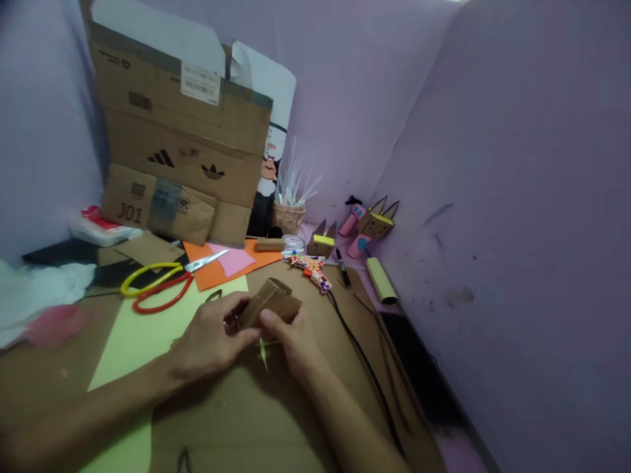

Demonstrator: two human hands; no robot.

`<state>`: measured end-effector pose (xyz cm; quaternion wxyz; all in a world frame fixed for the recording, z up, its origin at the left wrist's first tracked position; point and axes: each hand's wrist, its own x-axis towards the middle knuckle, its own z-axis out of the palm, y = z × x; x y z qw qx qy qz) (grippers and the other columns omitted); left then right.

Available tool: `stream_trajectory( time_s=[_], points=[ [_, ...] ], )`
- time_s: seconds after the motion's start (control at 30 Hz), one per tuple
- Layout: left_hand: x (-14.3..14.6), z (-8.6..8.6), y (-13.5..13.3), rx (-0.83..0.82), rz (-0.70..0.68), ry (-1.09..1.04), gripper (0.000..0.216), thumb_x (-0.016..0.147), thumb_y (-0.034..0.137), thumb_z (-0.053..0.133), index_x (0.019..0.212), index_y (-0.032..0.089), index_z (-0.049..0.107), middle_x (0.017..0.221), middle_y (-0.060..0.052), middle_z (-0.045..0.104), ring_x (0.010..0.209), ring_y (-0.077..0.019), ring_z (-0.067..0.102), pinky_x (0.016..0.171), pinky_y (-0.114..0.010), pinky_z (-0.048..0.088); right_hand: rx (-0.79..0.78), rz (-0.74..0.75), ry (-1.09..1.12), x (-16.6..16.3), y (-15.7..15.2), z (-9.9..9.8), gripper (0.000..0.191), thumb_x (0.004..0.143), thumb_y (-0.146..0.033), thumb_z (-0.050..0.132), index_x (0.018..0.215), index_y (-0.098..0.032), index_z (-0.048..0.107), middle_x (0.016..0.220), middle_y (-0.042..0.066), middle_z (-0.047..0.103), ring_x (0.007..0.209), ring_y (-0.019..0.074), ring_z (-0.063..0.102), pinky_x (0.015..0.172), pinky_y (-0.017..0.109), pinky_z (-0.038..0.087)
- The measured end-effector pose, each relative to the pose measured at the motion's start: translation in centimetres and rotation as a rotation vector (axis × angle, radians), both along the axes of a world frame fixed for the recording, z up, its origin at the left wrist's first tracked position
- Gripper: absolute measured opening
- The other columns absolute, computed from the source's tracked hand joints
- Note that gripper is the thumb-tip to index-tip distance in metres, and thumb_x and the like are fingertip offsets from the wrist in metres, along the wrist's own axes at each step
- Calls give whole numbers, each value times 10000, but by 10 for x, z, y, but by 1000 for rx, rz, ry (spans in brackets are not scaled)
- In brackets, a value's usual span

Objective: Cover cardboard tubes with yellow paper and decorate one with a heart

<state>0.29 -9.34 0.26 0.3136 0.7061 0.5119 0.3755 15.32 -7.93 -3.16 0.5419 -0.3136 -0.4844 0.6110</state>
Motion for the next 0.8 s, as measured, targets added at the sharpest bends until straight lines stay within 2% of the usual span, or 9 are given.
stream_trajectory(
  time_s=[0.1, 0.2, 0.4, 0.5, 0.6, 0.7, 0.8],
  points=[
    [-2, 3, 4, -144, -94, -202, 346, 745, 315, 539, 1040, 144, 603, 849, -48, 665, 693, -160, 591, 622, -265, 466, -55, 5, 78, 2, 1, 3, 280, 646, -329, 744, 874, -181, 675, 828, 33, 707, 712, 189, 641, 694, 307, 494],
    [-3, 4, 7, -243, -80, -282, 333, 748, 317, 507, 974, 109, 637, 727, -42, 656, 562, -135, 557, 535, -252, 456, -71, 25, 51, 2, 0, 1, 291, 622, -321, 765, 860, -176, 678, 814, 35, 709, 696, 189, 641, 684, 306, 498],
    [-3, 0, 6, -196, 68, -236, 190, 716, 248, 534, 806, 150, 671, 502, 22, 581, 428, -122, 499, 450, -240, 402, -60, -52, -4, -2, 0, -5, 289, 672, -355, 728, 890, -172, 683, 786, 33, 709, 677, 185, 638, 658, 304, 505],
    [-4, -2, 7, -179, 155, -240, 156, 724, 248, 522, 750, 160, 648, 431, 39, 549, 390, -120, 481, 452, -245, 405, -69, -191, -14, -3, 1, -2, 264, 701, -369, 699, 866, -163, 691, 752, 23, 701, 632, 165, 621, 597, 272, 498],
    [-4, -4, 9, -168, 189, -258, 134, 722, 268, 532, 727, 172, 626, 434, 38, 567, 389, -122, 499, 450, -246, 414, -95, -308, 3, -3, 1, 2, 229, 664, -349, 732, 810, -178, 684, 712, -4, 690, 591, 135, 601, 555, 234, 482],
    [-4, -4, 10, -164, 194, -279, 123, 722, 275, 535, 692, 177, 602, 435, 36, 571, 391, -123, 516, 430, -238, 412, -113, -262, 53, -2, -2, 5, 273, 626, -373, 757, 804, -184, 671, 714, 2, 693, 573, 134, 599, 545, 240, 481],
    [-1, -4, 8, -167, 186, -295, 130, 725, 276, 533, 652, 178, 579, 421, 43, 552, 380, -119, 513, 409, -227, 398, -104, -245, 112, -5, -4, 6, 309, 598, -355, 782, 833, -192, 665, 784, 13, 708, 639, 149, 624, 620, 265, 497]
  ],
)
